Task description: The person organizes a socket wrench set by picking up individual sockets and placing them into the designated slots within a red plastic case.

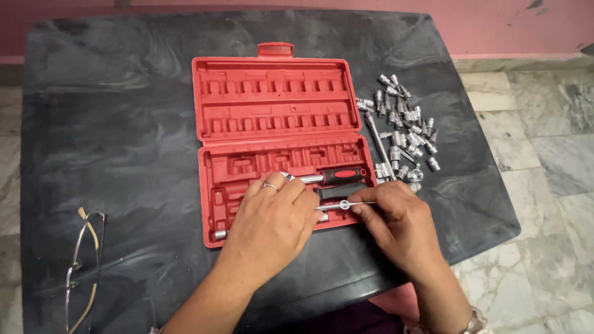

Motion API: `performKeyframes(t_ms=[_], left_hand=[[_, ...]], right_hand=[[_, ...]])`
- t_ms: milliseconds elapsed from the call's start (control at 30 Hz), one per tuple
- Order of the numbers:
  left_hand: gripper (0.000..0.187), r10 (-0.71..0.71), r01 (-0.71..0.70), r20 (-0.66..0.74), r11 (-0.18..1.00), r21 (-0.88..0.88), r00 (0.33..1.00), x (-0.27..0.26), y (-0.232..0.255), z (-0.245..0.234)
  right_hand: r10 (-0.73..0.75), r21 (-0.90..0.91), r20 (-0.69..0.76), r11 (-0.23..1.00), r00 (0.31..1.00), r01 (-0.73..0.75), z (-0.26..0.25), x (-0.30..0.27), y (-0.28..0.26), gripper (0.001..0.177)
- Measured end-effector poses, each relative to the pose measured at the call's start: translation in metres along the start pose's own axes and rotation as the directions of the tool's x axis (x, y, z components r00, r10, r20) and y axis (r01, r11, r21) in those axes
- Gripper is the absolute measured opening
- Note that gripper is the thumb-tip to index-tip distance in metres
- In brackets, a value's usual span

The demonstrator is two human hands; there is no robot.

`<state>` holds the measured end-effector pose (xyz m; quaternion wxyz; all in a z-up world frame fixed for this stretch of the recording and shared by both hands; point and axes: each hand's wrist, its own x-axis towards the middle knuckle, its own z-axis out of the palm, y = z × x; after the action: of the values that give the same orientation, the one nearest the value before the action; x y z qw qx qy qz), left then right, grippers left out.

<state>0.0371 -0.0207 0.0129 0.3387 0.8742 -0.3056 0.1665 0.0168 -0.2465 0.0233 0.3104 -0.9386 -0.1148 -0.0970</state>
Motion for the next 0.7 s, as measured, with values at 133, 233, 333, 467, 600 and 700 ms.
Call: performKeyframes(t_ms=[133,233,333,467,600,700], left_hand=[[0.014,-0.018,0.018,0.011,1.0,-0.009,1.0,-0.001,-0.001,-0.0011],[0.012,-0.016,0.016,-0.005,1.0,-0.026,1.0,-0.0018,-0.0031,0.0002],[0.01,-0.018,0.016,-0.06,0.999,-0.033,0.998,-0.0034,-0.0049,0.0018],[0.009,-0.064,0.059,-0.049,0.995,-0.083,0.997,-0.0039,-0.005,0.0016],[0.013,-0.047,0.041,-0.048,0.99,-0.132,0.998,-0.0033,-0.0036,-0.0002],[0.017,-0.024,0.017,-0.045,0.989,-0.148,0.999,-0.002,-0.0017,0.0002]], right_hand=[[0.056,0.065,-0.009,0.996,0.998,-0.055,0.0035,0.0011,-0.0011,0.011],[-0.012,0.033,-0.033,0.999,0.999,0.013,0.003,0.0021,-0.0009,0.012],[-0.037,0.027,-0.01,0.999,0.999,0.037,0.0001,0.0024,0.0007,0.014],[-0.034,0.035,-0.015,0.999,0.999,0.034,-0.0009,0.0001,0.0043,0.016],[0.001,0.039,-0.015,0.999,1.0,0.0,-0.0009,-0.0022,0.0071,0.013],[0.002,0.043,0.008,0.999,1.0,-0.002,-0.0018,-0.0035,0.0079,0.009]])
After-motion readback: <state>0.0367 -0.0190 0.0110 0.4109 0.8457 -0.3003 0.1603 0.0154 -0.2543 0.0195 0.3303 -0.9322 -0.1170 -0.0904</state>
